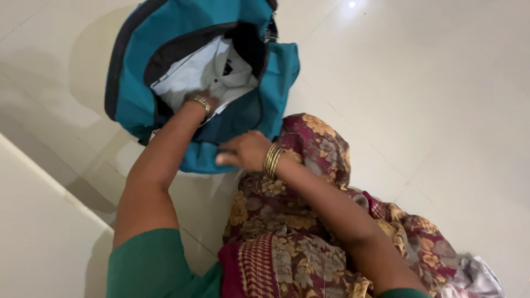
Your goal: The person folds a white shirt and places it inside a blue bag on the floor, then begins handling other shirts.
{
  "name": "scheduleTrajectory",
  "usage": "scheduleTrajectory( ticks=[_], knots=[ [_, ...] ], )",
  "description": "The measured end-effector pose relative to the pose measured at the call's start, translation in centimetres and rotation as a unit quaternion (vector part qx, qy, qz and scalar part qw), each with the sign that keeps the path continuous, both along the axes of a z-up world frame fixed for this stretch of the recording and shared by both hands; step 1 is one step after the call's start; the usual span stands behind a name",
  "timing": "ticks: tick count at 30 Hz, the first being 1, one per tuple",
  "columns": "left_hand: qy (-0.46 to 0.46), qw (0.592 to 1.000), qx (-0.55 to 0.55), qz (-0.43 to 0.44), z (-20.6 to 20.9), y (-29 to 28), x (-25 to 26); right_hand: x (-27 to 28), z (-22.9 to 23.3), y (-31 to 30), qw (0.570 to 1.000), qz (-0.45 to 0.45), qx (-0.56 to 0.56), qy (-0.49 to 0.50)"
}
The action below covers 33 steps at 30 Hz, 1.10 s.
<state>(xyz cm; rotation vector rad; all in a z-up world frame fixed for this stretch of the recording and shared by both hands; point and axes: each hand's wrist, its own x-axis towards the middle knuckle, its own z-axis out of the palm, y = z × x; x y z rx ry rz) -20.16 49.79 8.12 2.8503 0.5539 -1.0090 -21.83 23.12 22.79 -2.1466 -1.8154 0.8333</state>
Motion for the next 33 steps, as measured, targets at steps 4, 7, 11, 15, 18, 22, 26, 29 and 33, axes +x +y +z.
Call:
scheduleTrajectory(
  ticks=[4, 7, 11, 15, 18, 22, 26, 29, 33],
  knots=[
    [-0.016, 0.999, -0.042, 0.013, -5.3, 1.7, 0.4, -2.0, 1.3, -2.8, 0.970, 0.070, 0.124, -0.197],
    [-0.087, 0.983, -0.157, 0.028, -6.8, 2.4, 1.4, -2.2, 0.1, -3.4, 0.940, -0.006, 0.192, -0.283],
    [-0.057, 0.976, -0.208, 0.000, -5.3, 1.7, 1.9, -2.1, 0.9, -3.0, 0.923, -0.050, 0.250, -0.289],
    [-0.098, 0.956, -0.275, -0.031, -6.0, 1.9, 2.9, -1.4, 2.2, -1.6, 0.894, -0.103, 0.307, -0.310],
    [-0.129, 0.966, -0.205, -0.093, -5.3, 2.8, 6.5, 0.6, 2.0, -0.1, 0.871, -0.150, 0.315, -0.345],
    [-0.103, 0.982, -0.160, -0.016, -1.3, 3.4, 10.1, 4.1, 1.1, 1.0, 0.879, -0.217, 0.259, -0.336],
    [-0.199, 0.965, -0.154, -0.067, 6.7, 0.7, 10.8, 5.6, 0.9, 0.3, 0.893, -0.175, 0.283, -0.303],
    [-0.234, 0.958, -0.154, -0.063, 16.0, -4.5, 7.6, 4.1, 0.5, 0.2, 0.874, -0.148, 0.342, -0.313],
    [-0.533, 0.810, -0.179, -0.168, 25.9, -14.9, -3.2, 3.5, -1.3, 0.9, 0.846, -0.136, 0.440, -0.267]
  ],
)
